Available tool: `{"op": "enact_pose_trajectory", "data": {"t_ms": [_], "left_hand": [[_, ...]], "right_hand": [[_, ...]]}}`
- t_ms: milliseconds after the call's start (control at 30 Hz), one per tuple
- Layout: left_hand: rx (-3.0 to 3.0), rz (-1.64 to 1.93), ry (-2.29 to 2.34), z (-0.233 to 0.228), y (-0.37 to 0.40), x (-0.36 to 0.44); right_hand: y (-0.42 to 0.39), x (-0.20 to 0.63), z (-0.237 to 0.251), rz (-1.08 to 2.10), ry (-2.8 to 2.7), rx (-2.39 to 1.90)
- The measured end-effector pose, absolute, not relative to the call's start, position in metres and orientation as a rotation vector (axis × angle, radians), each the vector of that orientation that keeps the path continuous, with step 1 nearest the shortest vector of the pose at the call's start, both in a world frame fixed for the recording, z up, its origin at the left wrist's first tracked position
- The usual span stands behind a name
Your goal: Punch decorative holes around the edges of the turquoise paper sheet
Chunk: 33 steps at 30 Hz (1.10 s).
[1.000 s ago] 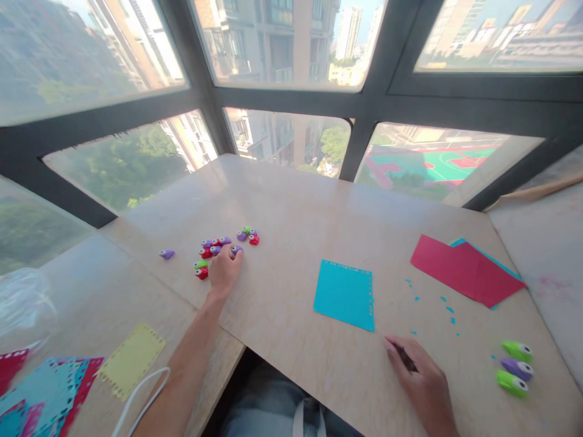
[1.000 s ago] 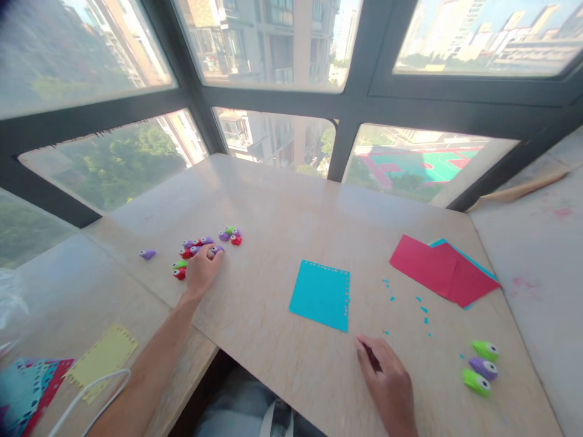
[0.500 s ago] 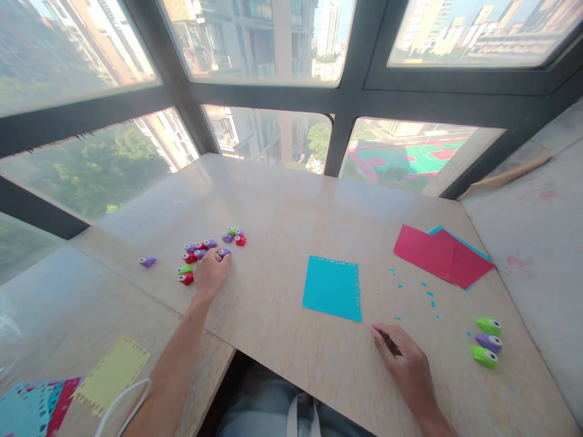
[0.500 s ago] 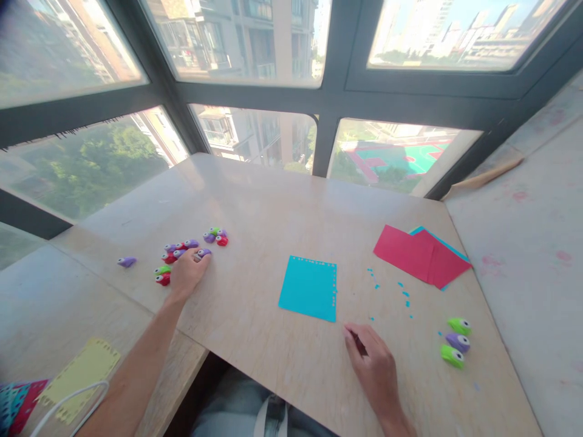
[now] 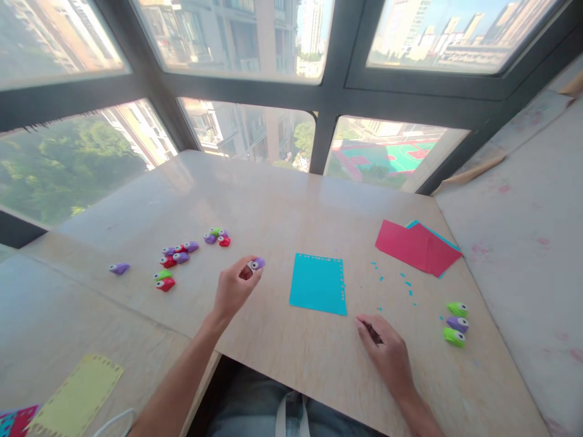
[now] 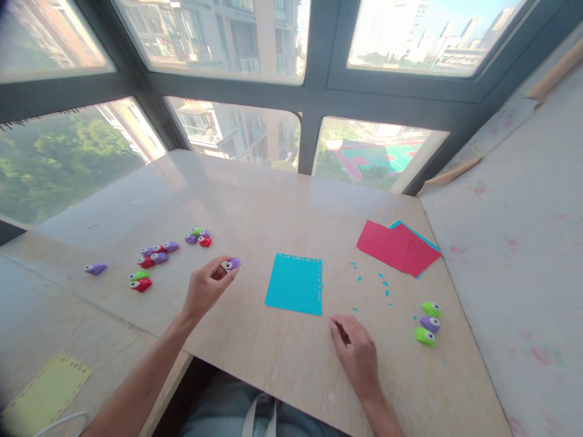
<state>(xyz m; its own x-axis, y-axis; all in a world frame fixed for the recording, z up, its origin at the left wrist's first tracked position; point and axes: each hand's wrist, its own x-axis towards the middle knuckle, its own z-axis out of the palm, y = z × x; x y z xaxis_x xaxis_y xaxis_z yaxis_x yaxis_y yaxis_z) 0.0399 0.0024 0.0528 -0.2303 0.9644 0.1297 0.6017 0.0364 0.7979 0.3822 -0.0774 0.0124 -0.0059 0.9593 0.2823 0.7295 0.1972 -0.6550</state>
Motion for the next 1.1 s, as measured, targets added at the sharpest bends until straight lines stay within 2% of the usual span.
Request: {"op": "enact_pose_trajectory", "data": {"t_ms": [200, 433, 700, 1100], "left_hand": [[1.793, 1.050, 1.442, 0.052, -0.007, 0.115], [1.988, 1.059, 1.233, 0.047, -0.011, 0.168], [1.966, 0.861, 1.094, 0.026, -0.014, 0.197], [2.238, 0.897, 0.913, 0.017, -0.019, 0.217]], "right_hand": [[-0.078, 0.380, 0.012, 0.429, -1.781, -1.589], [-0.078, 0.377, 0.015, 0.464, -1.742, -1.603], [-0.080, 0.378, 0.011, 0.598, -1.554, -1.638], [-0.073, 0.384, 0.031, 0.940, -1.565, -1.607]]}}
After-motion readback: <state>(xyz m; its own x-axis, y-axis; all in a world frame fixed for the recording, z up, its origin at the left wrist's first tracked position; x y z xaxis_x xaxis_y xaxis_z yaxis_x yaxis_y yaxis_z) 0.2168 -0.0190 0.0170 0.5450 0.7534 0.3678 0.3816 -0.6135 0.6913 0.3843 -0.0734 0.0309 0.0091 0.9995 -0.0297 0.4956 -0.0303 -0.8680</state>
